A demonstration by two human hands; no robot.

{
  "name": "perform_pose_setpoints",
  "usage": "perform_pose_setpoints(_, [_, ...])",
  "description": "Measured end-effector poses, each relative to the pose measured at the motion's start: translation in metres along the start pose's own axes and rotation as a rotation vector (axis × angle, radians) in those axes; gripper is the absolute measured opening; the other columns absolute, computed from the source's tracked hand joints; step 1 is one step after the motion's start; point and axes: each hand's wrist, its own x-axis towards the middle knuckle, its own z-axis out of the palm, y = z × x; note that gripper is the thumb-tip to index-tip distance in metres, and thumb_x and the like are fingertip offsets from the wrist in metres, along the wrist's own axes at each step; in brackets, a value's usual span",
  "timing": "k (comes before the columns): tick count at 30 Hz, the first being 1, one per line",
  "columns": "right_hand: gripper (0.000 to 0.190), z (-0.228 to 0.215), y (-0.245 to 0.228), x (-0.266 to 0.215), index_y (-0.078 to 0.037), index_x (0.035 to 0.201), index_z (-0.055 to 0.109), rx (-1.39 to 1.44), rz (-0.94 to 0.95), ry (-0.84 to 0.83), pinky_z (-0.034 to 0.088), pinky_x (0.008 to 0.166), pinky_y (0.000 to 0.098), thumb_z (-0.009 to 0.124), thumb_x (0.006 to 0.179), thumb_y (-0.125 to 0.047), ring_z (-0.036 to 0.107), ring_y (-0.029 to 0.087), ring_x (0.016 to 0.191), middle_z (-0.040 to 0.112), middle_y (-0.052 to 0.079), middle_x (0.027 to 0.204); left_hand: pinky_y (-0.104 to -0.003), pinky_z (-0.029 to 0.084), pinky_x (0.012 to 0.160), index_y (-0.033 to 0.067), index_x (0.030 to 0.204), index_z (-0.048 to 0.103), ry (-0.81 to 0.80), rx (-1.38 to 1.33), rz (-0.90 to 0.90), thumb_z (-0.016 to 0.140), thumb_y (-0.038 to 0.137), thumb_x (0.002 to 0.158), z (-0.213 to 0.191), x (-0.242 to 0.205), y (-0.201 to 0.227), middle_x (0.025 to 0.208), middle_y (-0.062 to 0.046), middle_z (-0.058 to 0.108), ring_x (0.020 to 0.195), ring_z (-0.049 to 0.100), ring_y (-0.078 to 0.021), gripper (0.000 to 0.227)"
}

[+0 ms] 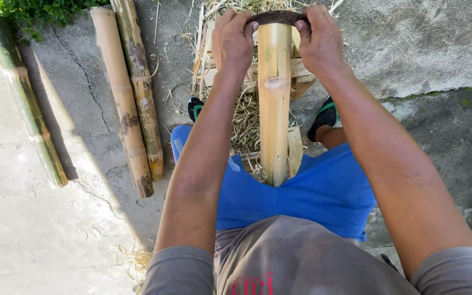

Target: Shaving and peeling bamboo stalks using a hand-held sickle.

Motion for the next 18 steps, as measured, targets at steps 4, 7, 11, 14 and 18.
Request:
perform_pose_setpoints(4, [0.013, -0.002, 0.0, -0.024, -0.003, 0.108, 0.053, 0.0, 0.057, -0.021, 0.044, 0.077, 0.0509, 0.062, 0.112, -0.012, 0.06, 0.038, 0.091, 0.057, 0.016, 0.104, -0.035, 0.044, 0.062, 0.0086, 0.097, 0.078, -0.025, 0.096, 0.063, 0.068, 0.02, 0.095, -0.019, -0.021, 0.025, 0.081, -0.001, 0.06, 0.072, 0.052, -0.0171, 0.016])
perform_pose_setpoints(7, [0.014, -0.002, -0.008, -0.049, -0.003, 0.104, 0.051, 0.014, 0.183, -0.11, 0.044, 0.074, 0.0494, 0.058, 0.112, -0.013, 0.06, 0.035, 0.086, 0.055, 0.015, 0.099, -0.038, 0.043, 0.06, 0.0097, 0.092, 0.078, -0.139, 0.191, -0.042, 0.067, 0.024, 0.096, -0.039, -0.044, 0.044, 0.078, -0.002, 0.059, 0.069, 0.052, -0.0184, 0.019])
perform_pose_setpoints(11, [0.011, -0.003, -0.011, -0.088, -0.002, 0.108, 0.053, 0.023, 0.115, -0.051, 0.043, 0.075, 0.0514, 0.059, 0.108, -0.011, 0.058, 0.04, 0.087, 0.056, 0.018, 0.1, -0.04, 0.046, 0.065, 0.0112, 0.092, 0.078, -0.171, 0.18, -0.078, 0.068, 0.028, 0.097, -0.053, -0.079, 0.054, 0.079, -0.003, 0.061, 0.072, 0.056, -0.0206, 0.02])
perform_pose_setpoints(14, [0.013, -0.005, -0.01, -0.101, -0.002, 0.104, 0.052, 0.037, 0.117, -0.071, 0.044, 0.078, 0.0531, 0.059, 0.108, -0.011, 0.058, 0.043, 0.09, 0.056, 0.02, 0.099, -0.043, 0.049, 0.069, 0.0121, 0.091, 0.078, -0.132, 0.179, -0.021, 0.069, 0.027, 0.094, -0.062, -0.09, 0.064, 0.082, -0.006, 0.065, 0.077, 0.062, -0.0249, 0.017])
perform_pose_setpoints(18, [0.013, -0.02, -0.013, -0.093, -0.003, 0.107, 0.056, 0.101, 0.261, -0.166, 0.046, 0.08, 0.0525, 0.061, 0.107, -0.015, 0.06, 0.044, 0.093, 0.061, 0.021, 0.101, -0.048, 0.051, 0.071, 0.0142, 0.086, 0.078, -0.212, 0.192, -0.069, 0.069, 0.026, 0.091, -0.047, -0.088, 0.051, 0.083, -0.009, 0.068, 0.079, 0.067, -0.0301, 0.015])
